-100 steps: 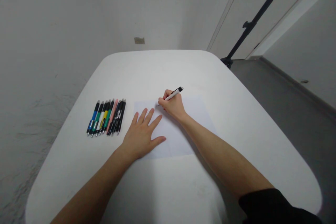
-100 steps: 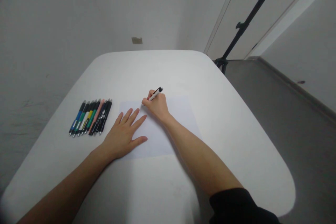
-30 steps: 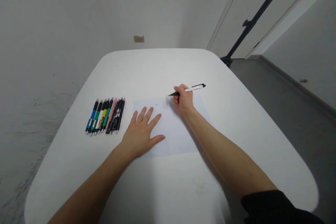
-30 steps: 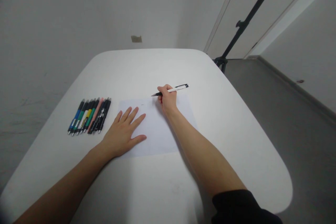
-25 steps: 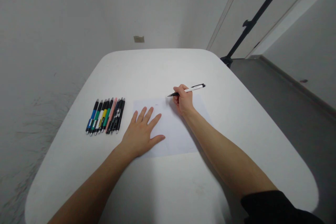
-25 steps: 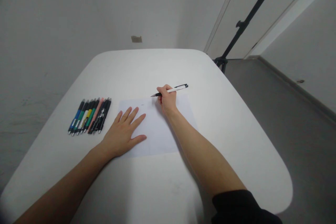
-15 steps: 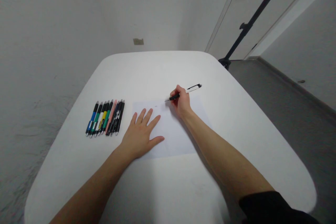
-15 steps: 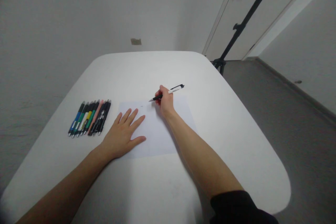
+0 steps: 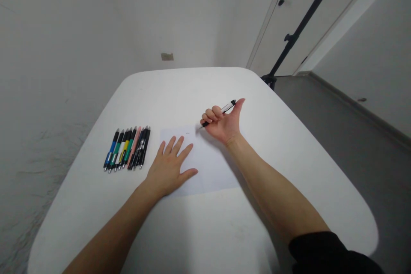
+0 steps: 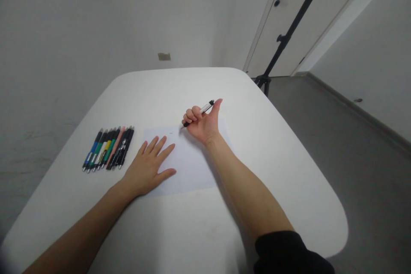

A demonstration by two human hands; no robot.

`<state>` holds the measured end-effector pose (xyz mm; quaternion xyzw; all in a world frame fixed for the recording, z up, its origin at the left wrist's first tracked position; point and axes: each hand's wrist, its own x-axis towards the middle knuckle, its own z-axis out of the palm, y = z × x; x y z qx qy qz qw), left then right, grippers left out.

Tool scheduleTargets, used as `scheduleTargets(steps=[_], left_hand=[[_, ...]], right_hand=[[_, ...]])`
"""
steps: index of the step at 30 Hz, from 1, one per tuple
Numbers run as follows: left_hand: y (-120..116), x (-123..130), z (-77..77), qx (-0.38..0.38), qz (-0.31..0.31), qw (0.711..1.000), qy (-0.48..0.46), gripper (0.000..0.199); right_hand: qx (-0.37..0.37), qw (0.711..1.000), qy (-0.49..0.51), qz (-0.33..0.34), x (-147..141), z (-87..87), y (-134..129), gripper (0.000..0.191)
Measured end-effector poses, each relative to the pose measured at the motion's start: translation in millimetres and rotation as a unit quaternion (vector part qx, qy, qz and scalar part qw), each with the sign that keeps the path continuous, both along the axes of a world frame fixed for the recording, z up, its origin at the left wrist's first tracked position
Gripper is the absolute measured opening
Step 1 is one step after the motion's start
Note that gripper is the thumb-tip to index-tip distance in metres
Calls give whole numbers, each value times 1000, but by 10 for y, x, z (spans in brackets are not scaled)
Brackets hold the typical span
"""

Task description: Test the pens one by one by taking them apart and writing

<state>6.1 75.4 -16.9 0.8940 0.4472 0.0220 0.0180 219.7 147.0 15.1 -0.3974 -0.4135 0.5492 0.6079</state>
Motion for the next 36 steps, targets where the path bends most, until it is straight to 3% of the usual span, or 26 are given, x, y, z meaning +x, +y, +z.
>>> scheduleTargets(steps=[5,8,13,16,19,22,26,28,32,36], left_hand=[[-4,-7,-16,10,0,1000,-2,71],[-10,-8,-9,13,-1,1000,-3,70],[-24,1,21,9,2,1000,9,70],[-30,2,23,14,0,1000,12,70],[-32,-1,13,17,1,1000,10,69],[-29,-5,0,18,-1,1000,6,70],[-20,-8,-11,19,-4,1000,6,69],[-19,-5,-10,21,-4,1000,7,69],[-24,3,6,18,0,1000,13,69],[-27,5,28,15,-2,1000,16,69]], right_hand=[[-8,1000,-27,-9,34,-41,-8,67],[-21,999,23,7,35,-49,-15,65],[-80,988,129,32,37,0,-44,38],[-90,989,116,-11,100,39,-81,16],[-78,993,39,-80,257,47,-130,18],[-73,977,-94,-175,503,-9,-179,22],[-70,928,-237,-279,836,-135,-258,23],[-70,897,-324,-291,940,-174,-308,22],[-98,793,-545,-254,982,-179,-396,20],[-132,689,-683,-201,900,-180,-429,25]])
